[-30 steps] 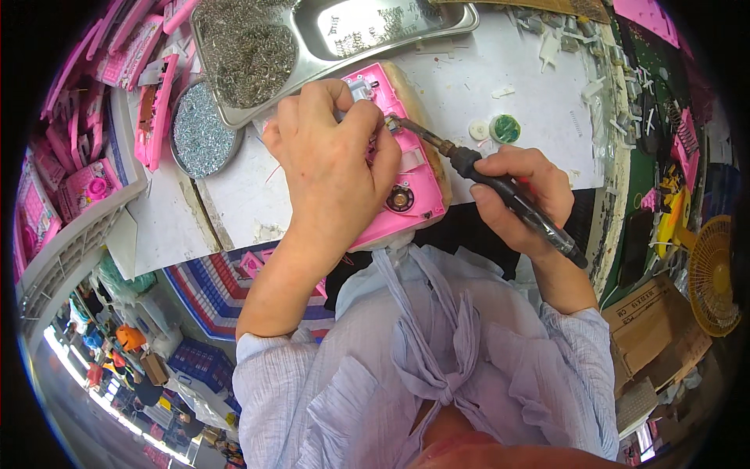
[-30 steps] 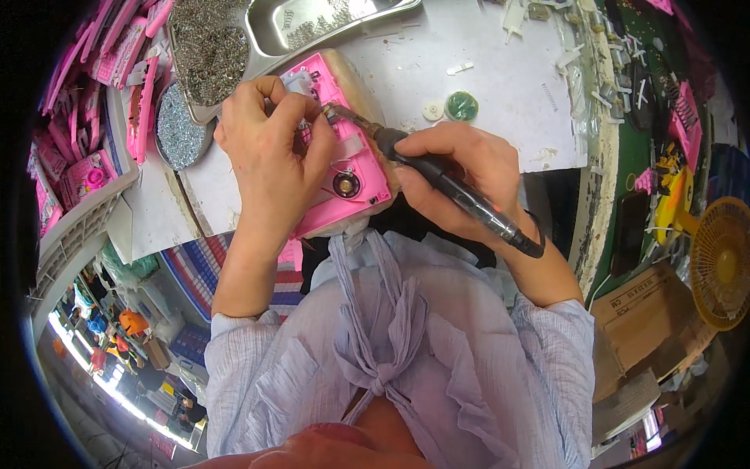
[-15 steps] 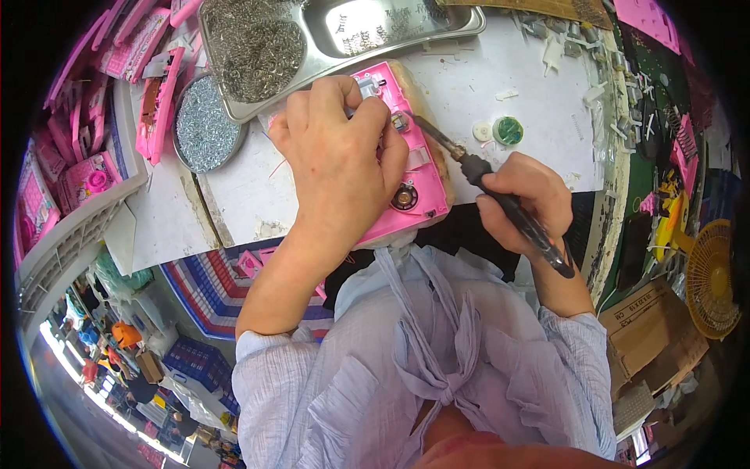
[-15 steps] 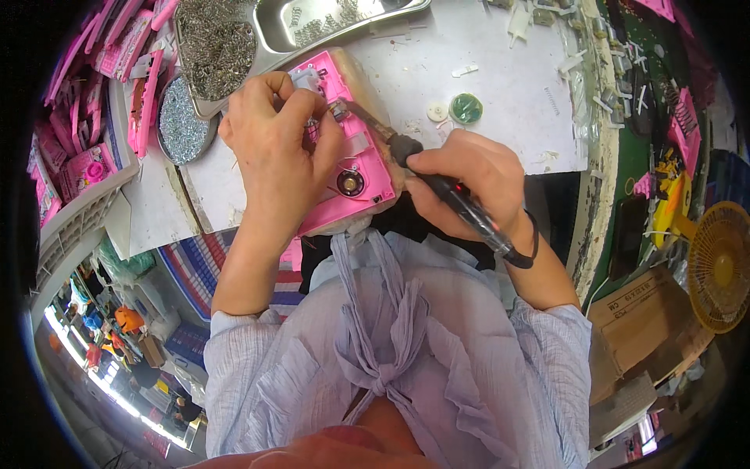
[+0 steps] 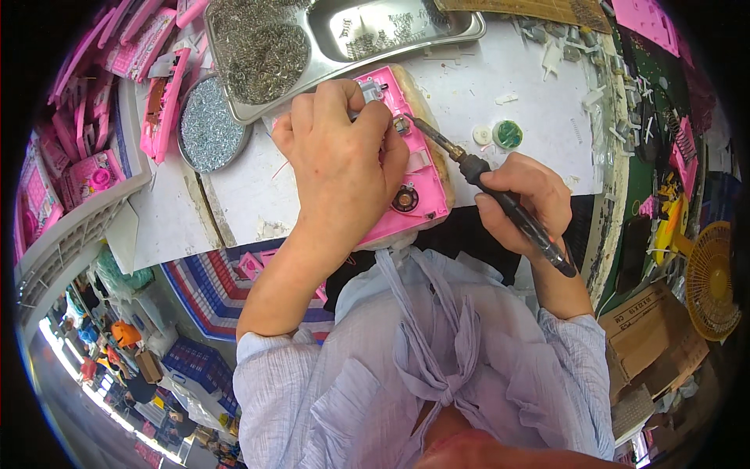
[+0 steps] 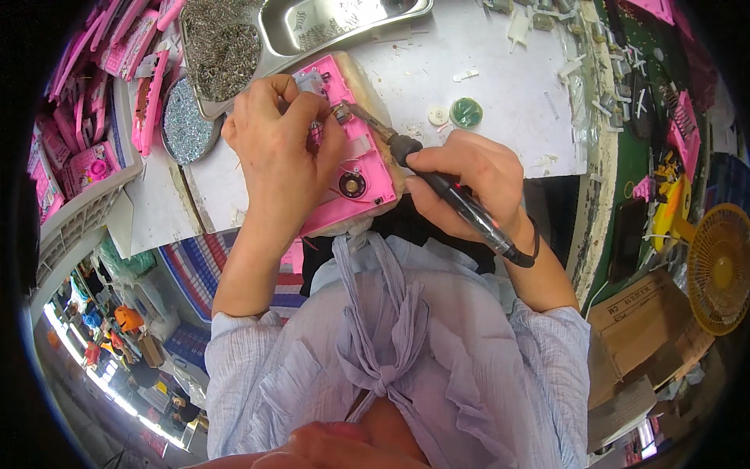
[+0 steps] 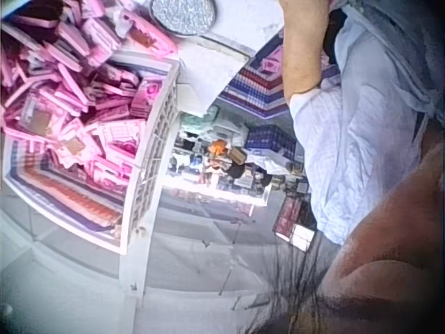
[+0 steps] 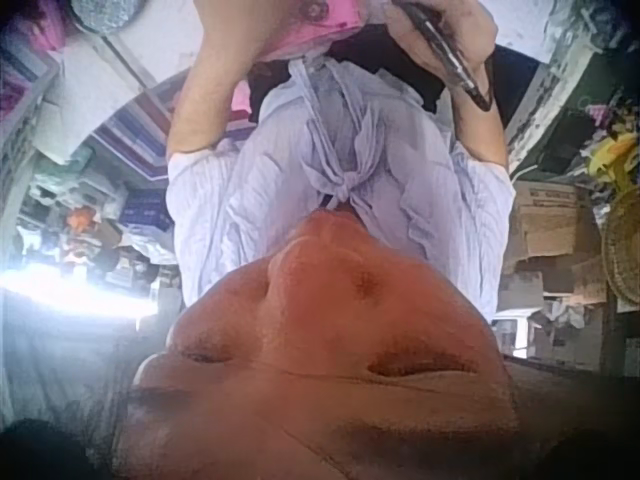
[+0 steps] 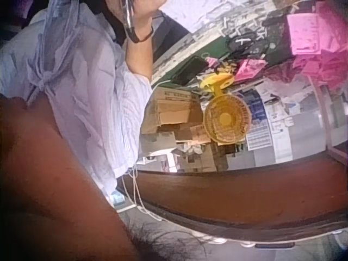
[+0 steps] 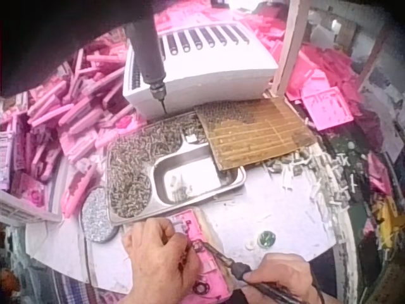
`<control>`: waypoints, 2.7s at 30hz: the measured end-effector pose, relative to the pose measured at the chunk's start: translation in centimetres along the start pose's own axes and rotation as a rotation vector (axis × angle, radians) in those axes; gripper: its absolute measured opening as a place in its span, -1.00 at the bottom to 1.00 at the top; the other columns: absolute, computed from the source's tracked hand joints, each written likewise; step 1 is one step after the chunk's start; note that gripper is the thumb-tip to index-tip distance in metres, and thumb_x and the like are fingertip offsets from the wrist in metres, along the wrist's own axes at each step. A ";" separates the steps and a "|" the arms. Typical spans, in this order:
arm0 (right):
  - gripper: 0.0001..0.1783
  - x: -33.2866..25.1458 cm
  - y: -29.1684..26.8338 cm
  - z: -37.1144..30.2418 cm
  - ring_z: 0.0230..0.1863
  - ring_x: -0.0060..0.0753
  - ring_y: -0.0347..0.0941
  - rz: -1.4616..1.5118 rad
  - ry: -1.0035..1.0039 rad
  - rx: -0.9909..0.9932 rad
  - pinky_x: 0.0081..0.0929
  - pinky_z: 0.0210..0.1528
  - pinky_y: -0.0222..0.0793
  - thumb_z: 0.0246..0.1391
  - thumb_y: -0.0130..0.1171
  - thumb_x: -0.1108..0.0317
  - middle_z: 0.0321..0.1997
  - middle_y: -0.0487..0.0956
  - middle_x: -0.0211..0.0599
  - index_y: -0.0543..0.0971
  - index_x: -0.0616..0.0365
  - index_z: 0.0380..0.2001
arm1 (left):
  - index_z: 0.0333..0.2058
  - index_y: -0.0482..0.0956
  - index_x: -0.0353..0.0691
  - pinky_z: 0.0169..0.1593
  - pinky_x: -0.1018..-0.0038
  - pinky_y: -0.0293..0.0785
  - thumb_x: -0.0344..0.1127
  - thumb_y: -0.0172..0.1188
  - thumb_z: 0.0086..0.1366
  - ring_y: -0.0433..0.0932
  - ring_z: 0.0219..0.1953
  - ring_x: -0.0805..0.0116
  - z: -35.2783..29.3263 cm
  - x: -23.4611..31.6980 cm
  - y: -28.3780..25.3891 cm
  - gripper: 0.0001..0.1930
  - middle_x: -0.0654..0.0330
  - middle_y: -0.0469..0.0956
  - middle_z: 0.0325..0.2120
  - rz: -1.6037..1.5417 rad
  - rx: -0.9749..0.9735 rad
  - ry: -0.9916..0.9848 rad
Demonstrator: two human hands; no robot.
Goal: Assemble and solder electronic components inside a pink plastic toy casing.
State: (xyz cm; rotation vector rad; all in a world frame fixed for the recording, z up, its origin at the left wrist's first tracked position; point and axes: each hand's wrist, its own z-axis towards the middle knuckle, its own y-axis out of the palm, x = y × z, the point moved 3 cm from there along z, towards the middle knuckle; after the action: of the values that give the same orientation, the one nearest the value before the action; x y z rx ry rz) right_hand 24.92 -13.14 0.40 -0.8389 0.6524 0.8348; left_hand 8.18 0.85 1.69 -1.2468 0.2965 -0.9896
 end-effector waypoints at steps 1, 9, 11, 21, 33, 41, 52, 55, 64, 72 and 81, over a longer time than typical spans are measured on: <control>-0.65 0.0 -0.1 0.0 -0.66 -0.45 0.35 -0.002 -0.002 0.005 -0.51 -0.61 0.21 -0.13 0.43 0.59 -0.61 0.47 -0.38 0.60 0.26 -0.20 | -0.42 0.63 -0.10 -0.10 0.20 0.15 -0.36 0.37 -0.03 0.41 -0.15 0.16 0.0 0.1 0.0 -0.85 0.23 0.39 -0.30 0.002 0.001 -0.001; -0.68 0.1 -1.0 0.0 -0.66 -0.44 0.33 0.003 0.006 0.038 -0.51 -0.60 0.17 -0.09 0.42 0.58 -0.61 0.46 -0.35 0.61 0.28 -0.20 | -0.19 0.62 -0.19 0.07 0.12 0.30 -0.25 0.50 0.03 0.44 -0.01 0.01 -1.3 -1.4 -2.8 -0.63 0.04 0.46 -0.07 -0.119 0.011 -0.019; -0.69 0.4 -1.3 -0.1 -0.65 -0.44 0.33 0.019 0.018 0.054 -0.51 -0.59 0.17 -0.07 0.42 0.57 -0.61 0.46 -0.34 0.61 0.29 -0.20 | -0.15 0.61 -0.23 0.03 0.15 0.38 -0.26 0.49 0.08 0.48 -0.02 -0.01 -2.8 -3.3 -3.6 -0.62 -0.01 0.48 -0.03 -0.085 -0.043 -0.086; -0.67 -0.3 -0.4 1.4 -0.56 -0.53 0.38 0.106 0.035 0.070 -0.57 -0.51 0.23 -0.01 0.42 0.56 -0.44 0.60 -0.24 0.60 0.32 -0.13 | -0.30 0.65 -0.30 -0.35 0.47 0.52 -0.47 0.37 0.22 0.62 -0.40 0.28 -3.2 -4.9 -6.0 -0.91 0.12 0.65 -0.32 -0.071 0.064 -0.069; -0.51 -1.2 6.0 6.6 -0.13 -0.53 0.56 0.375 0.350 -0.114 -0.56 -0.01 0.49 0.17 0.26 0.62 -0.12 0.62 -0.23 0.46 0.28 0.18 | -0.17 0.59 -0.46 -0.24 0.59 0.62 -0.55 0.28 0.35 0.68 -0.37 0.45 -3.7 -4.9 -1.3 -0.88 0.08 0.69 -0.33 -1.283 0.062 -0.675; -0.59 -0.5 9.2 8.8 -0.23 -0.50 0.61 0.368 0.352 -0.056 -0.54 -0.16 0.50 0.16 0.26 0.51 -0.20 0.66 -0.27 0.56 0.12 0.10 | -0.18 0.59 -0.42 -0.37 0.64 0.56 -0.53 0.35 0.30 0.63 -0.46 0.49 -3.6 -5.5 -1.2 -0.84 0.17 0.65 -0.45 -1.330 0.072 -0.659; -0.54 -0.1 8.9 7.8 -0.24 -0.44 0.67 0.332 0.261 -0.024 -0.53 -0.17 0.55 0.12 0.28 0.58 -0.15 0.68 -0.25 0.56 0.08 0.11 | -0.24 0.65 -0.38 -0.37 0.60 0.50 -0.49 0.32 0.31 0.59 -0.44 0.57 -3.2 -4.4 -2.8 -0.91 0.22 0.68 -0.39 -0.492 0.109 -0.213; -0.53 0.0 8.6 8.1 -0.23 -0.42 0.66 0.303 0.267 -0.025 -0.53 -0.15 0.54 0.11 0.27 0.59 -0.13 0.67 -0.25 0.56 0.09 0.12 | -0.27 0.64 -0.36 -0.42 0.56 0.44 -0.51 0.31 0.30 0.50 -0.51 0.59 -3.6 -4.9 -2.1 -0.94 0.25 0.62 -0.45 -0.694 0.074 -0.395; -0.54 -0.5 9.5 8.6 -0.07 -0.10 0.62 0.209 0.231 -0.077 -0.38 -0.03 0.53 0.07 0.29 0.58 -0.03 0.65 -0.17 0.57 0.10 0.07 | -0.27 0.67 -0.37 -0.38 0.62 0.39 -0.46 0.33 0.32 0.46 -0.46 0.63 -3.9 -5.3 -1.3 -0.91 0.31 0.60 -0.44 -1.075 0.130 -0.562; -0.51 -0.7 9.5 8.5 -0.14 -0.07 0.62 0.054 0.078 -0.033 -0.33 -0.09 0.55 0.02 0.28 0.60 -0.07 0.64 -0.18 0.57 0.10 0.07 | -0.34 0.67 -0.30 -0.42 0.53 0.35 -0.47 0.37 0.21 0.40 -0.54 0.50 -3.3 -5.3 -2.4 -0.93 0.20 0.53 -0.35 -0.711 0.081 -0.393; -0.48 0.0 8.6 5.6 -0.30 -0.20 0.61 -0.113 -0.002 -0.106 -0.39 -0.26 0.53 -0.04 0.42 0.48 -0.22 0.63 -0.22 0.58 0.04 0.05 | -0.45 0.65 -0.30 -0.33 0.44 0.43 -0.48 0.39 0.06 0.48 -0.39 0.34 -3.1 -4.8 -1.8 -0.91 0.09 0.45 -0.15 -0.538 0.094 -0.318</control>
State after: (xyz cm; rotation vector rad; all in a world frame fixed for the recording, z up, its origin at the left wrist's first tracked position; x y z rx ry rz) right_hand 18.73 -5.00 0.09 -0.9620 0.5571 0.7734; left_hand 2.51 2.51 0.76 -1.4052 -0.3494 -1.2178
